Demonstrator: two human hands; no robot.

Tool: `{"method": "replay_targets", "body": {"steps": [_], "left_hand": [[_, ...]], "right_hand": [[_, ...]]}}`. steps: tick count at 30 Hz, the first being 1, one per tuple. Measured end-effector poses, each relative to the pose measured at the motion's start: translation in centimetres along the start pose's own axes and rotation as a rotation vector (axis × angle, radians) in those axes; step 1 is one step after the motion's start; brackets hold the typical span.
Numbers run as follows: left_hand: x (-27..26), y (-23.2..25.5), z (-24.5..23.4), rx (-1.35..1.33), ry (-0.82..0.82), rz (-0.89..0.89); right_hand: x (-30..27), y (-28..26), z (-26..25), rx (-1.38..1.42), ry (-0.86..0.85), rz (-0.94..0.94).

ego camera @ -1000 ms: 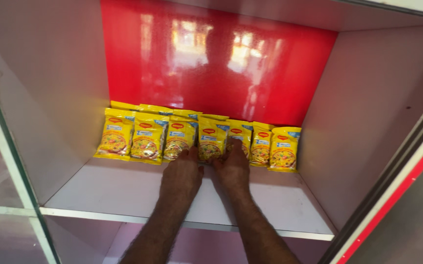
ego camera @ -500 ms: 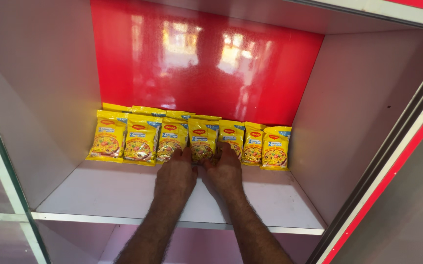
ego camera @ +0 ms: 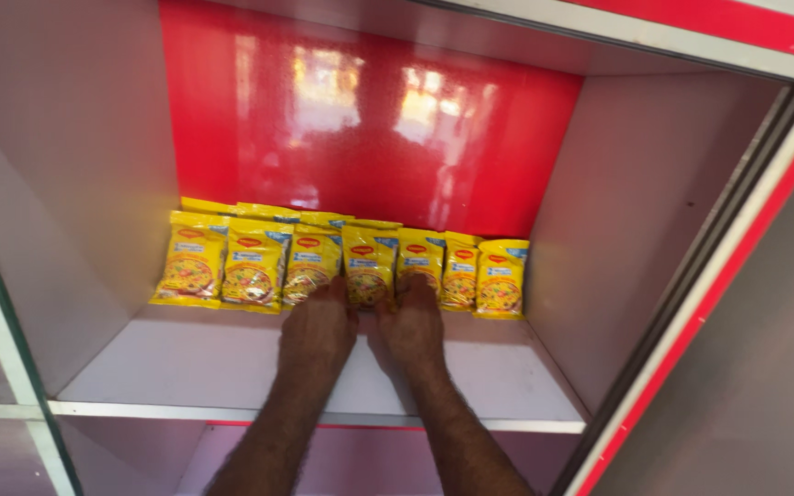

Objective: The person picks up yellow packets of instant noodles from a pile on a counter and places them one by one onto a shelf inside a glass display cabinet. The person repeatedly returns to the counter to retrieve more packets and arranges them in a neat row on the shelf.

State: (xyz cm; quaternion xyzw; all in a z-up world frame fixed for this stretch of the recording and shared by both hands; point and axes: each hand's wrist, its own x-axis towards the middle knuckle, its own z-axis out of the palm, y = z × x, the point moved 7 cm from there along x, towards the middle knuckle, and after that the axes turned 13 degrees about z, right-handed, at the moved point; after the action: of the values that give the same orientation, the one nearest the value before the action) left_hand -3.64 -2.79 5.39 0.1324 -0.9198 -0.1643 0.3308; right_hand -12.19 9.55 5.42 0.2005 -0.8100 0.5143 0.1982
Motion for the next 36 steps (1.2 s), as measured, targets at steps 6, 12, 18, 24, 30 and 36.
{"method": "replay_targets", "body": {"steps": [6, 12, 18, 24, 30, 36], "left_hand": [[-0.3, 0.2, 1.2, -0.006, 0.003, 0.127], [-1.2, 0.1, 3.3, 0.075, -0.018, 0.321], [-3.4, 1.1, 2.5, 0.073, -0.028, 0.326], [-5.0, 2.3, 0.5, 0.068, 0.007, 0.344], [-5.1, 2.4, 0.7, 0.093, -0.036, 0.345], [-5.3, 2.5, 0.4, 0.092, -0.001, 0.357]], "right_hand": [[-3.2, -1.9, -0.6, -0.108, -0.252, -0.186], [-4.6, -0.1, -0.5, -0.277, -0.266, -0.154], [-5.6, 0.0, -1.1, -0.311, -0.206, -0.198], [-6.0, 0.0, -1.5, -0.293, -0.168, -0.22], [-5.9, 0.1, -1.5, -0.311, -0.171, -0.21], [-5.8, 0.1, -1.4, -0.317, -0.162, -0.208]]}}
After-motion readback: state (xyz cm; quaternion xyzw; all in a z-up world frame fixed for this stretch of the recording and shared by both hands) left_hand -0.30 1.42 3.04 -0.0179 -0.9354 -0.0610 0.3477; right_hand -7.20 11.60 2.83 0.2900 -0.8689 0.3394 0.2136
